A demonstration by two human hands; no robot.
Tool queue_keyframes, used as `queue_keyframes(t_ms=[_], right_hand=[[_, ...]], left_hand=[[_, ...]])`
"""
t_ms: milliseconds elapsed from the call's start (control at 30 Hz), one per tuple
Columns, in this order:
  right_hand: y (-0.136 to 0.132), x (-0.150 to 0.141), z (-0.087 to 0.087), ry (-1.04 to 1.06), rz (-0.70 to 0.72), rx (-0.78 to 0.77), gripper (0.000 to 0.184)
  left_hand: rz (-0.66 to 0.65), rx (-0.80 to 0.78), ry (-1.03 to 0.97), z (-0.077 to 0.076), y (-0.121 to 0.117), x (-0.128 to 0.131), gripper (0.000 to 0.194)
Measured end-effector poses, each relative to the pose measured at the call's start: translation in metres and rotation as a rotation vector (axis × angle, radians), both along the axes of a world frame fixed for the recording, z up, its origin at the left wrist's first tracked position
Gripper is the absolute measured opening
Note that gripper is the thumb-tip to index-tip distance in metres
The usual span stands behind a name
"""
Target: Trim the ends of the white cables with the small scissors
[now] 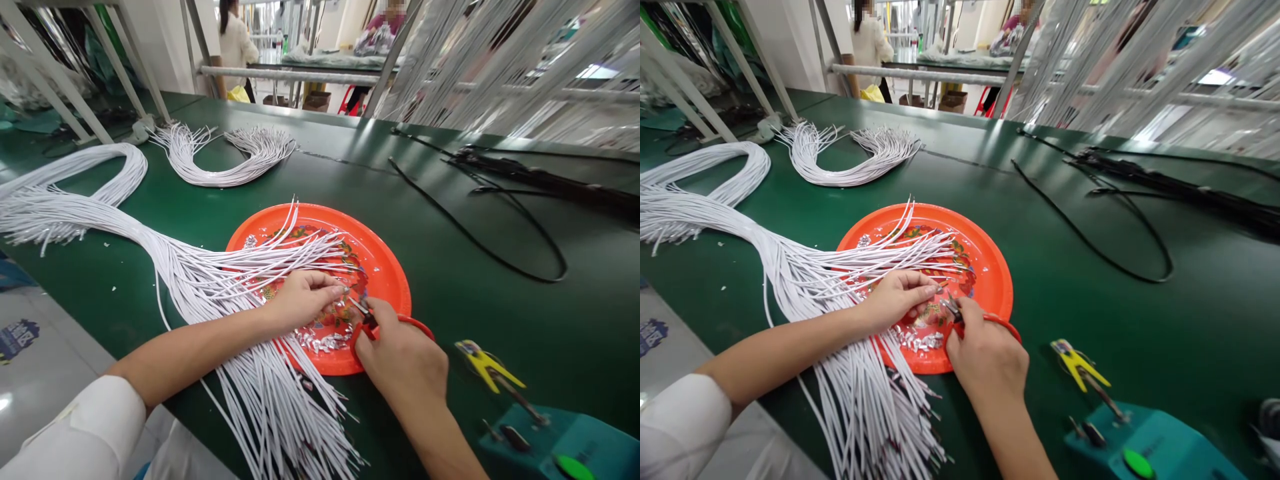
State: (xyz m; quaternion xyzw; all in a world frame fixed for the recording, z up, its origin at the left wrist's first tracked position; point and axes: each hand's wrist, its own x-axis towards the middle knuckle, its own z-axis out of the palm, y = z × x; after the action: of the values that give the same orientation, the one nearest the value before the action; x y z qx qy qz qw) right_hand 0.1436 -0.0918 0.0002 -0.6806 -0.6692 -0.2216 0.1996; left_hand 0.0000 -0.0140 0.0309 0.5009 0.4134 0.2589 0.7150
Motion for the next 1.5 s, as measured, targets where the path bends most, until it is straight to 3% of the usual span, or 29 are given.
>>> queue_keyframes(t_ms=[133,500,900,1033,1133,1267,1367,1500], right_hand=[[-0.001,-0.003,0.002,-0.033,0.000,-0.003,0.027],[-0.001,-0.011,0.011,-0.030,-0.132,-0.226,0.026],[-0.001,-0.003,-0.001,0.055,-0.078,-0.140,0.027],[0.001,-0.001,0.000,0.340,-0.120,-0.134,0.024],[0.003,-0.002,0.004,0.815,-0.099,-0.060,0.020],[0.004,-0.006,0.007,1.389,0.083,0.061,0.020],[0.005,-0.009,0.009,1.531,0.143,0.097,0.023],[0.005,-0.013,0.013,1.536,0.178,0.127,0.022]], left_hand=[[-0.006,-0.024,-0.025,0.000,0.000,0.001,0.014],[-0.067,-0.022,0.016,-0.002,-0.001,0.005,0.011],[-0.067,-0.001,0.004,-0.002,-0.001,0.004,0.009],[-0.042,0.013,0.022,0.001,-0.002,0.005,0.008],[-0.041,0.031,0.047,0.001,-0.003,0.005,0.009],[-0.062,0.103,0.057,-0.003,-0.004,0.004,0.010],[-0.072,0.160,0.055,-0.007,-0.005,0.004,0.012],[-0.060,0.284,0.048,-0.007,-0.006,0.005,0.011]])
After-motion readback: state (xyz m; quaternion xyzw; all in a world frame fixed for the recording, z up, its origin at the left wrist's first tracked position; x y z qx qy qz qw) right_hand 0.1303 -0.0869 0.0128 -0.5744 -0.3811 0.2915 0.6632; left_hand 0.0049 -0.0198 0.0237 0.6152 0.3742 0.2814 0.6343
